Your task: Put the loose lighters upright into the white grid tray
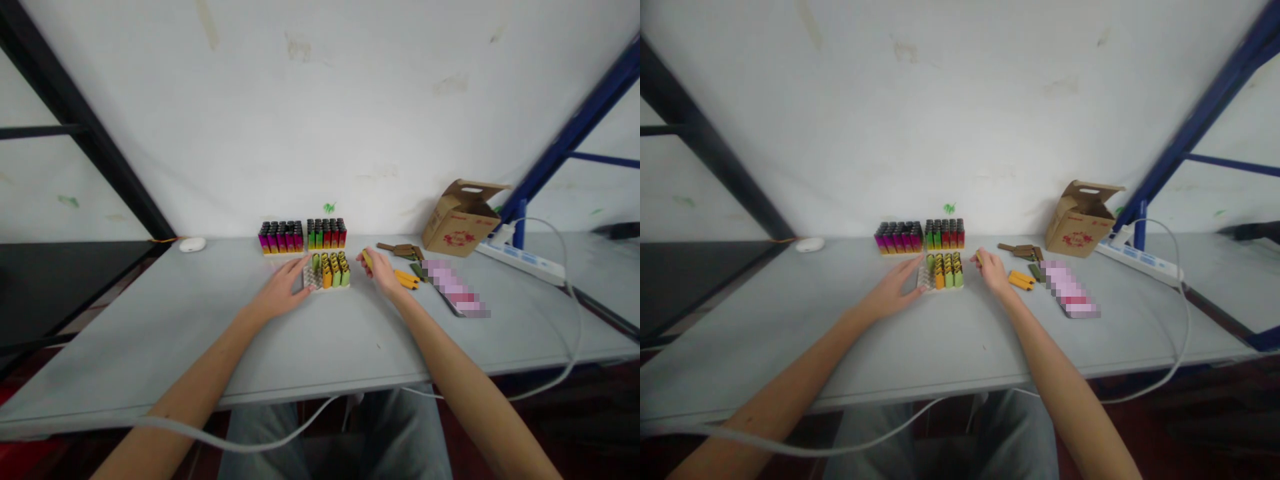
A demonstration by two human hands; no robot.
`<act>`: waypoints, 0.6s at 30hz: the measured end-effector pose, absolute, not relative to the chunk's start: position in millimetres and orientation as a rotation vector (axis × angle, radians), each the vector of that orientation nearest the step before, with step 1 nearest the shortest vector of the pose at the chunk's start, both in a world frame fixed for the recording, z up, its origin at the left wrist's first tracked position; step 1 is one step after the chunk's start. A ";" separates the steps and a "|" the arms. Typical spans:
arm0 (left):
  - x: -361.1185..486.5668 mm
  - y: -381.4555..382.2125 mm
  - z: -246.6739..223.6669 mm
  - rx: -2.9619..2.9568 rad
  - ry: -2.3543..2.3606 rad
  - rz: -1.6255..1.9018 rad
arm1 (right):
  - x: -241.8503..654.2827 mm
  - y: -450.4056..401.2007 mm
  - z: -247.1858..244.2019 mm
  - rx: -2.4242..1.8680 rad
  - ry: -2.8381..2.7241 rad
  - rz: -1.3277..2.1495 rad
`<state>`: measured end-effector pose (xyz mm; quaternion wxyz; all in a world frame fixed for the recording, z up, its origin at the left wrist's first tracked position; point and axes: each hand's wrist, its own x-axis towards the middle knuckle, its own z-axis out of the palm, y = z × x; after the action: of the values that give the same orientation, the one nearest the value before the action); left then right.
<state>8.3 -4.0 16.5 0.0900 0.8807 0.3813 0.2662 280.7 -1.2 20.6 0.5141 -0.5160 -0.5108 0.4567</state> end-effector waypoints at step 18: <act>6.1 -2.4 8.3 2.589 1.238 0.732 | 270.2 -20.2 47.6 -0.916 -0.870 1.628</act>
<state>6.1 -2.4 8.3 0.0898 0.8707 0.4162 0.2460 270.2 -20.2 47.6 0.5147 -0.3811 -0.3619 0.6774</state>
